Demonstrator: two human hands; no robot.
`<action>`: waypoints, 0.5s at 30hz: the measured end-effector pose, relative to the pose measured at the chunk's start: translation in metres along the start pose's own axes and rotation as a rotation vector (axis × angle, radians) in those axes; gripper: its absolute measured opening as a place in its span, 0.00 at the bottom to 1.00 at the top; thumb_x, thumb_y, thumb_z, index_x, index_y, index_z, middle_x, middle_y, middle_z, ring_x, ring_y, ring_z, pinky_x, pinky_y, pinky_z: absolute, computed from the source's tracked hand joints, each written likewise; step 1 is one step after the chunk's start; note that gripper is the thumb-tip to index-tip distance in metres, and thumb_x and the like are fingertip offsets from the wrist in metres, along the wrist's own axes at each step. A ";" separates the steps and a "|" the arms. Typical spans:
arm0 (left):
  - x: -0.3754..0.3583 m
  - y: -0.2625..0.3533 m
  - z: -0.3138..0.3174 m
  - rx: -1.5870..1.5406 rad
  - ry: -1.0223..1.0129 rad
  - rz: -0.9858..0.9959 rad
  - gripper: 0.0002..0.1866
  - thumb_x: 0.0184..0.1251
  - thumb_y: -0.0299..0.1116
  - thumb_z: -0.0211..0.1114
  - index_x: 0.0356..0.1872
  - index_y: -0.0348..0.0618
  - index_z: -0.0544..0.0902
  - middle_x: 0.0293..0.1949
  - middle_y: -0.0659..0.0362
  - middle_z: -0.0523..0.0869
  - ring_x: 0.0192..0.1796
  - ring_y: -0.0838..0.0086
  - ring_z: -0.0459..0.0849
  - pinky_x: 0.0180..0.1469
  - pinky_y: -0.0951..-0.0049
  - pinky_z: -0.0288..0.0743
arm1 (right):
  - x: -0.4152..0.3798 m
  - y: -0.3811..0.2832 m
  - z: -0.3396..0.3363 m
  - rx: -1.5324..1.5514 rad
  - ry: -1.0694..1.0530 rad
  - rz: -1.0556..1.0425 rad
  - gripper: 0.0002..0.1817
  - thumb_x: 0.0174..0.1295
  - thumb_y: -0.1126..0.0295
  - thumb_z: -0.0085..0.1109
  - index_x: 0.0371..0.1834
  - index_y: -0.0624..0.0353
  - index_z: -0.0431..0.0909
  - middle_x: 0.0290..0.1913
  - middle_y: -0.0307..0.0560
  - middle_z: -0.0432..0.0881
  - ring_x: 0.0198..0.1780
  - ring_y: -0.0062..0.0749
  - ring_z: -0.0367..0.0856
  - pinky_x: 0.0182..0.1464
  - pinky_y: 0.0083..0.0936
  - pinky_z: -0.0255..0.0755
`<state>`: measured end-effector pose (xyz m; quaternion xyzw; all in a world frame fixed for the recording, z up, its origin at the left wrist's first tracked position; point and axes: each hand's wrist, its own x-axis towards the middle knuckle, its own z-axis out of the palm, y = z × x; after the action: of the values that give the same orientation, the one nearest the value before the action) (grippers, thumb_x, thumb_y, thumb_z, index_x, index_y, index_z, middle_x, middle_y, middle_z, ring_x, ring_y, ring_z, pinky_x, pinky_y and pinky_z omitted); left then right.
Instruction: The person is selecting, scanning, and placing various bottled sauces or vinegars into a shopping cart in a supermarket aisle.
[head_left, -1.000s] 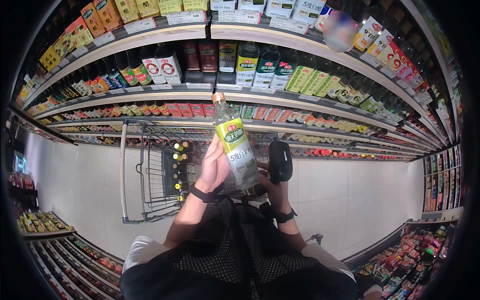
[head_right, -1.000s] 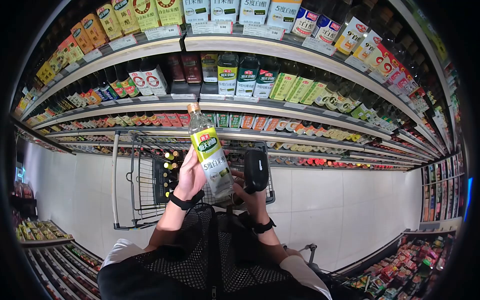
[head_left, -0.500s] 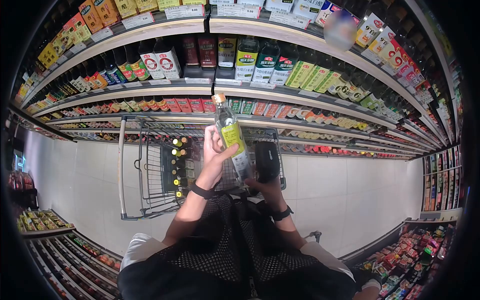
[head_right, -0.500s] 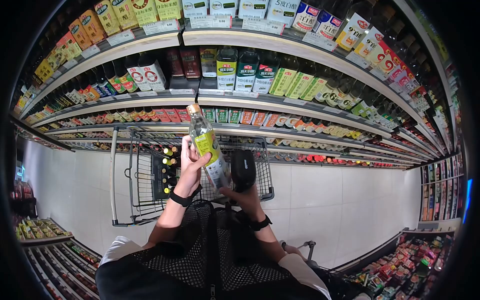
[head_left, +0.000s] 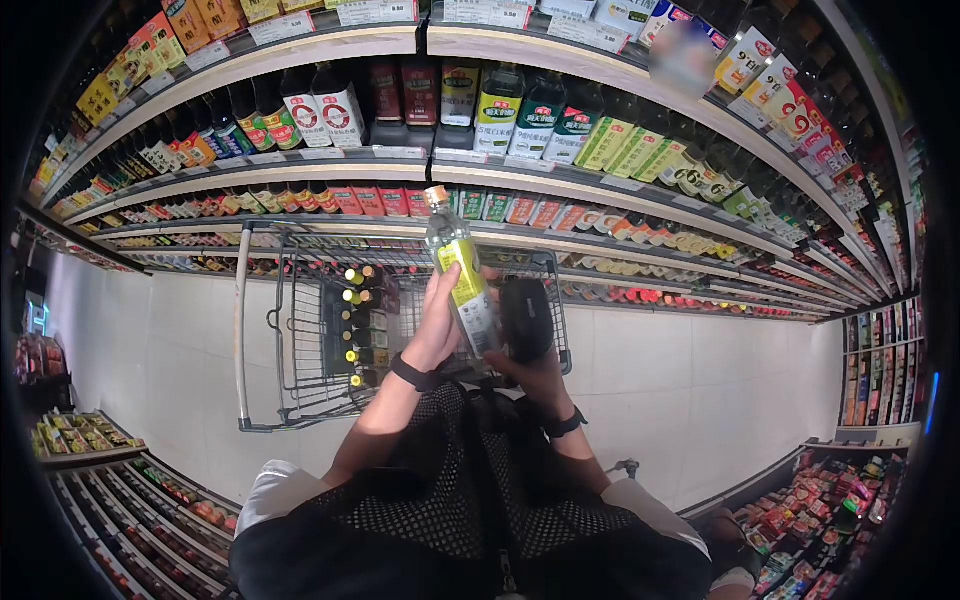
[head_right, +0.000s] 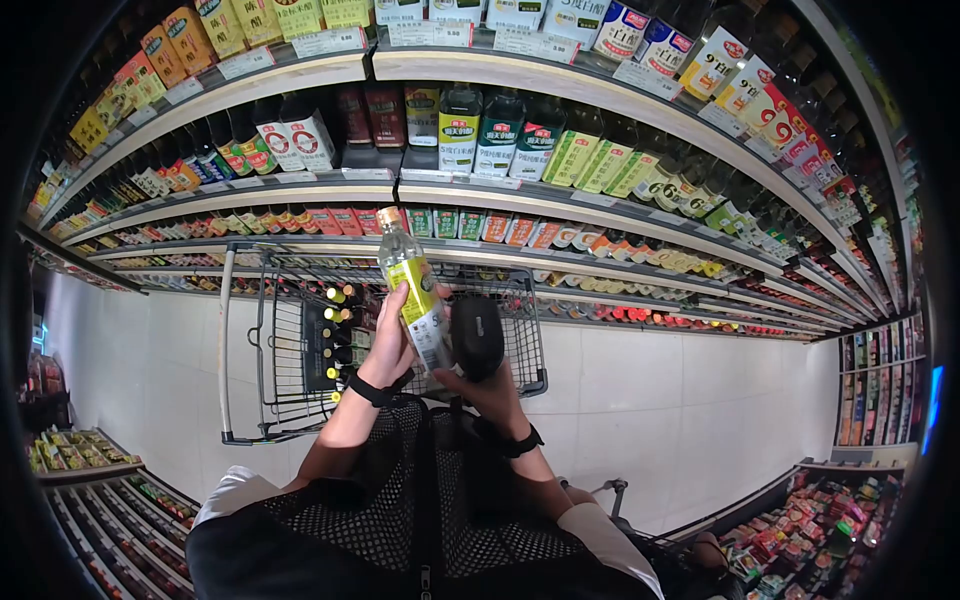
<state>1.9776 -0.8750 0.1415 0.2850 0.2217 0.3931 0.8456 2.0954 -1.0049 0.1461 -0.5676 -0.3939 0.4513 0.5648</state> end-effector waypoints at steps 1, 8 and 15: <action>0.003 -0.004 -0.006 0.034 0.031 0.034 0.26 0.77 0.52 0.49 0.62 0.42 0.67 0.45 0.52 0.82 0.42 0.68 0.84 0.44 0.69 0.81 | -0.001 0.002 -0.001 -0.052 -0.017 0.103 0.24 0.52 0.73 0.75 0.53 0.63 0.79 0.47 0.43 0.85 0.46 0.21 0.82 0.48 0.25 0.77; 0.005 0.013 -0.012 0.049 -0.020 0.120 0.17 0.74 0.40 0.56 0.56 0.45 0.65 0.38 0.53 0.80 0.29 0.68 0.83 0.31 0.69 0.80 | -0.002 -0.013 -0.008 -0.143 0.023 -0.004 0.19 0.52 0.71 0.74 0.47 0.62 0.82 0.33 0.45 0.88 0.34 0.26 0.85 0.39 0.26 0.78; 0.003 0.027 -0.023 0.123 0.016 0.175 0.18 0.73 0.41 0.56 0.56 0.44 0.66 0.38 0.52 0.79 0.29 0.67 0.82 0.30 0.69 0.79 | -0.012 -0.055 -0.026 -0.772 -0.285 -0.069 0.33 0.40 0.65 0.76 0.54 0.56 0.75 0.31 0.56 0.84 0.36 0.56 0.83 0.37 0.42 0.77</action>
<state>1.9512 -0.8518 0.1420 0.3515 0.2262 0.4534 0.7872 2.1206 -1.0216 0.2002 -0.6561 -0.6272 0.3253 0.2650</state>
